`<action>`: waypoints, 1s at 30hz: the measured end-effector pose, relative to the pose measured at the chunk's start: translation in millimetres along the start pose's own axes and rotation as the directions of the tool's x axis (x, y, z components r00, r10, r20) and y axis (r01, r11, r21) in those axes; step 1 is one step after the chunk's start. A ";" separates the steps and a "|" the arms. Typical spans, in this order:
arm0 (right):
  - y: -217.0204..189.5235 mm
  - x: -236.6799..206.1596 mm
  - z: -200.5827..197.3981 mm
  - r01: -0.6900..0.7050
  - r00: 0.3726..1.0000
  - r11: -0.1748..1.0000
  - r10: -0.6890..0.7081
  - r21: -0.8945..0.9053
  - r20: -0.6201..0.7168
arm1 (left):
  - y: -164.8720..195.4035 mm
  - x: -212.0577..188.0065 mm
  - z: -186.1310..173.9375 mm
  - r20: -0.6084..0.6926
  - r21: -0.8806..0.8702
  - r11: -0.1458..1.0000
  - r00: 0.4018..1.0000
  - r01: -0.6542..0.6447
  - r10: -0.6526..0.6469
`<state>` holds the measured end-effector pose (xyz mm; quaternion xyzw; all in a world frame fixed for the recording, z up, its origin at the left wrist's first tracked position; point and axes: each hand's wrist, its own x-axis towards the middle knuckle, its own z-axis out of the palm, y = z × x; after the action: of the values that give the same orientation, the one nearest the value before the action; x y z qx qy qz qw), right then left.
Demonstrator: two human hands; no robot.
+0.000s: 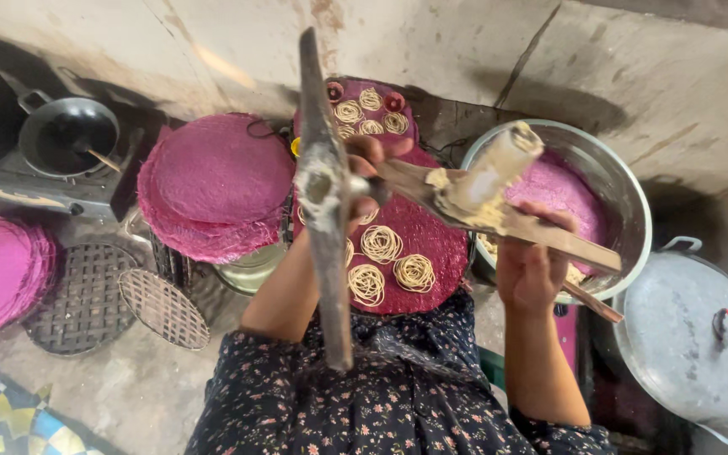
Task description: The person scoops dough from a large basin into a wooden hand press, then squeezes the press to extrude noodle strands onto a round pink tray, forming noodle nests. They repeat the process, filling the tray with nests and repositioning the press between portions.
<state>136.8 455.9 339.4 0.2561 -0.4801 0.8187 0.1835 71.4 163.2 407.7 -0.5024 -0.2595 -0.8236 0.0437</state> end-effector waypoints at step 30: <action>127.9 -49.0 -259.4 -0.046 0.626 -0.476 0.671 -0.878 -0.396 | -85.3 -67.7 20.4 -0.402 0.163 0.642 0.645 0.749 -0.650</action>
<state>43.1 621.2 115.9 -0.0377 -0.9907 0.0333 -0.1267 92.6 233.5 324.8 -0.2119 -0.5530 -0.7891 -0.1634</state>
